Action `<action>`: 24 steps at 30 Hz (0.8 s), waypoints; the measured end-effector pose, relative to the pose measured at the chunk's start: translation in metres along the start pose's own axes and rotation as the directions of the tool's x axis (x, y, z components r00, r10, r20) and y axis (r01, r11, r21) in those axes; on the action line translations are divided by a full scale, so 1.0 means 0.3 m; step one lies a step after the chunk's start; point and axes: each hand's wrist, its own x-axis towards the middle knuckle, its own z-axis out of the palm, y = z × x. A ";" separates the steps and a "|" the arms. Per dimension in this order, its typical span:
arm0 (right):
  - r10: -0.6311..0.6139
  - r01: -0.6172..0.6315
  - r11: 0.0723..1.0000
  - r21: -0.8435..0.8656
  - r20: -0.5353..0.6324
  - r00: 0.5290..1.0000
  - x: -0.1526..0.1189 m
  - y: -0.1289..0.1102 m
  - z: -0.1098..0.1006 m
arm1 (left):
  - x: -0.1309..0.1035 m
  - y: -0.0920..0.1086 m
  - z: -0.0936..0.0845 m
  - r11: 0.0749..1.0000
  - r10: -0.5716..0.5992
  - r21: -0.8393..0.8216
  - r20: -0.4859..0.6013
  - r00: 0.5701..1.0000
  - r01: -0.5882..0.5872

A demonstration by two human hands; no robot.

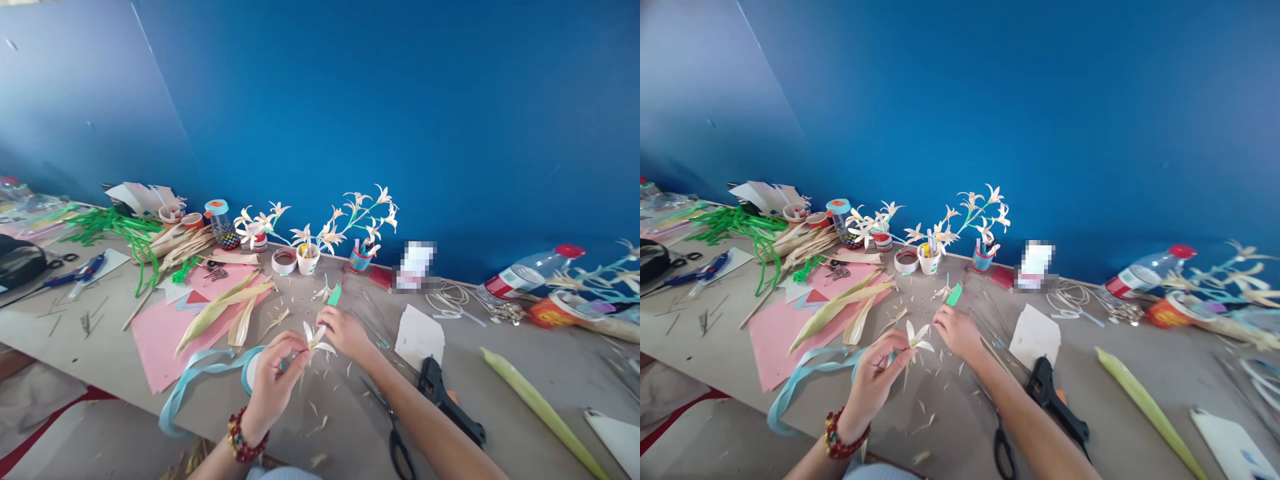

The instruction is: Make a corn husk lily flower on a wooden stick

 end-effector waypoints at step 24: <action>0.397 -0.244 0.262 0.934 0.126 0.909 -0.268 -0.143 -0.189 | 0.024 0.044 0.076 0.884 -0.184 -0.422 0.086 0.979 0.203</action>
